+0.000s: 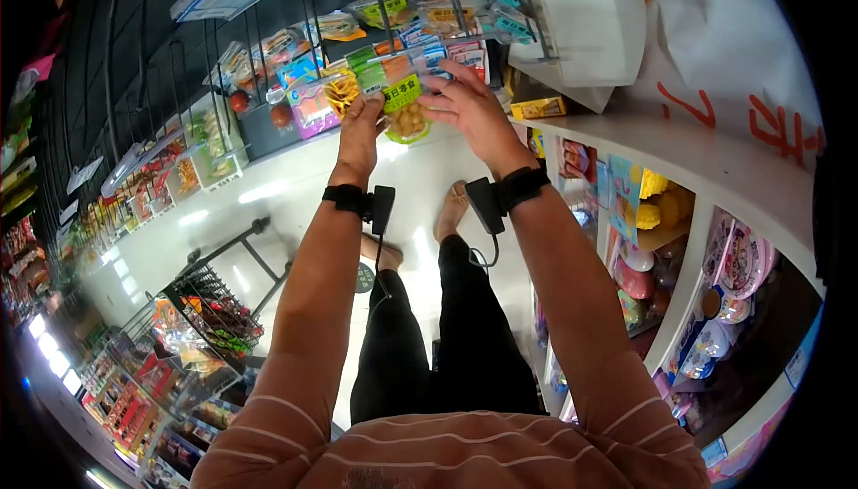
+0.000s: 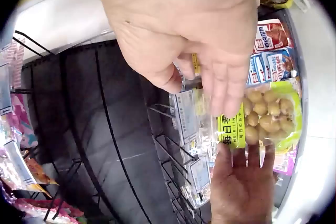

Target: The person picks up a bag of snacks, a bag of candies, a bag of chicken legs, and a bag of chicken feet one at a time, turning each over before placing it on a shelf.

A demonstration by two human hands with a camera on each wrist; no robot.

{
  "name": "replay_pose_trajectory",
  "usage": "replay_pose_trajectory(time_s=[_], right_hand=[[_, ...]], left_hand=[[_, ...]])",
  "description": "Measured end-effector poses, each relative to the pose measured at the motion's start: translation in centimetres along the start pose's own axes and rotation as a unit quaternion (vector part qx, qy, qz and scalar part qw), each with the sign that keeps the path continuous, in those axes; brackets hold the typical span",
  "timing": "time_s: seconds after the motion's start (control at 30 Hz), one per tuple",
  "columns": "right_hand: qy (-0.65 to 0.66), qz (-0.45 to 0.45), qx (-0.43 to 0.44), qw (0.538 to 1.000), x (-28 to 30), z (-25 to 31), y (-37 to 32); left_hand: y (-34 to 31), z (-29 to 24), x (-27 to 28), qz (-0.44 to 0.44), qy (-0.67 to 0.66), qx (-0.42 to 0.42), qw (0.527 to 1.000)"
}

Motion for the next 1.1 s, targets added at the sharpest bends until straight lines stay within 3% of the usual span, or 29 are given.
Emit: replay_pose_trajectory(time_s=[0.43,0.63,0.8,0.9,1.1], right_hand=[[0.078,0.006,-0.027,0.997,-1.9,-0.4,4.2],[0.135,0.017,0.024,0.990,-1.7,-0.5,4.9],[0.125,-0.012,-0.015,0.992,-0.7,-1.2,4.9],[0.125,-0.025,-0.023,0.992,-0.4,-1.8,4.7],[0.148,-0.022,-0.018,0.989,-0.3,-2.4,4.7]], left_hand=[[2.5,-0.8,1.2,0.011,0.056,-0.029,0.998],[3.2,-1.1,0.9,-0.002,0.074,-0.032,0.997],[4.3,-1.3,0.4,0.008,0.055,-0.047,0.997],[5.1,-1.4,0.8,0.022,0.113,-0.069,0.991],[5.2,-1.5,-0.4,0.039,0.057,-0.110,0.992]])
Point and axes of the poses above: each hand's wrist, its own y-axis towards the middle knuckle, its own x-axis out of the back of the hand, z = x × y, the point moved 7 cm from there along y, towards the middle knuckle, and after that the axes turned 9 degrees about -y, right-handed, at the moved point
